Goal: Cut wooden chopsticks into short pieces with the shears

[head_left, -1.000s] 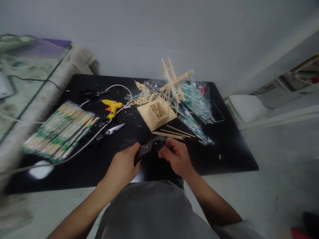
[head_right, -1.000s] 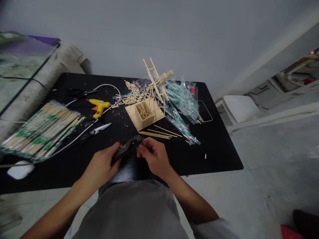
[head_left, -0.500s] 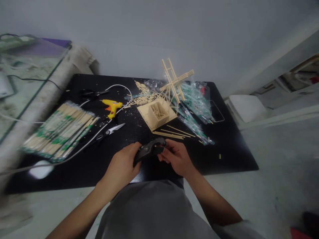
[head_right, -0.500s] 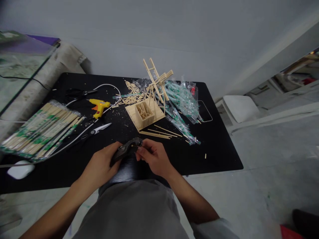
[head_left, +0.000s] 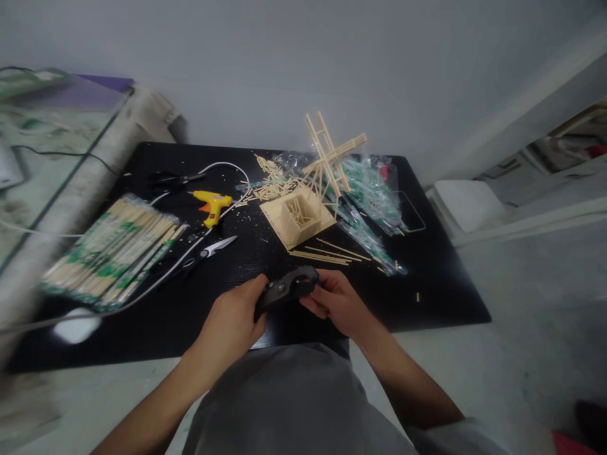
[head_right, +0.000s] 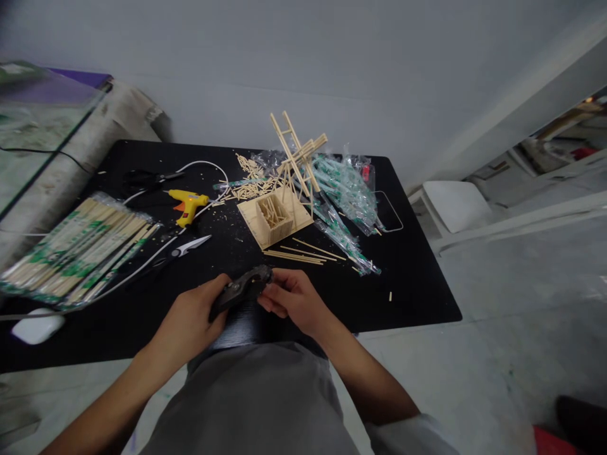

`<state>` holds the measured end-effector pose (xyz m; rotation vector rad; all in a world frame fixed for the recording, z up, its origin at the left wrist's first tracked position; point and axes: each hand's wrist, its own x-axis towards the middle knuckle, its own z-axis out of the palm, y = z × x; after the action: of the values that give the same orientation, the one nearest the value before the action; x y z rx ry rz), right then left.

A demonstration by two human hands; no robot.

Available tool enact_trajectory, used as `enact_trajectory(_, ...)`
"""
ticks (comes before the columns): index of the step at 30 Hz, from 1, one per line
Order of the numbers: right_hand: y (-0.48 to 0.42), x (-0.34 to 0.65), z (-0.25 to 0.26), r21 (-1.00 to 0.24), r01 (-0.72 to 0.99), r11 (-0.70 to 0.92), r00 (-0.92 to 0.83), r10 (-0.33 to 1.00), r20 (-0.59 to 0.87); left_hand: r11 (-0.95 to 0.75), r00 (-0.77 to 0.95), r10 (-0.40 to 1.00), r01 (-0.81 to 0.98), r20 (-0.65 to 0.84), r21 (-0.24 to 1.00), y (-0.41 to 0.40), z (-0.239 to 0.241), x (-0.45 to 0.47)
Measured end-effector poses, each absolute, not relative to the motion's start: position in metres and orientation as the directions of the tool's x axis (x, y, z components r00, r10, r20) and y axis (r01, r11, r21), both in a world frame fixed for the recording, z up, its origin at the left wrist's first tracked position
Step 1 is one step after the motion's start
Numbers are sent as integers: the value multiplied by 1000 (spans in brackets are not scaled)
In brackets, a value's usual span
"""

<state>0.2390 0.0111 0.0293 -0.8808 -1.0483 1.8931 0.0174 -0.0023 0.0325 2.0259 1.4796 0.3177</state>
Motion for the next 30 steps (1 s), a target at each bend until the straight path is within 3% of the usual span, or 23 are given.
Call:
enact_trajectory(4,11,238,29,-898,-274,-345,-419,883,-211,-178,340,924,785,-174,594,0,34,17)
enact_trajectory(13,7,229,33,-988,-76,-134,-151,981,-121,-148,283,948,798,-147,584,1,30,16)
enact_trajectory(16,6,229,32,-989,-64,-132,-181,976,-118,-161,303,941,792,-151,588,1,30,15)
enact_trajectory(25,12,234,32,-923,-248,-295,-387,903,-185,-226,365,926,743,-97,630,0,34,13)
enact_trajectory(30,13,234,30,-902,-265,-340,-410,887,-213,-185,336,926,802,-173,567,1,37,14)
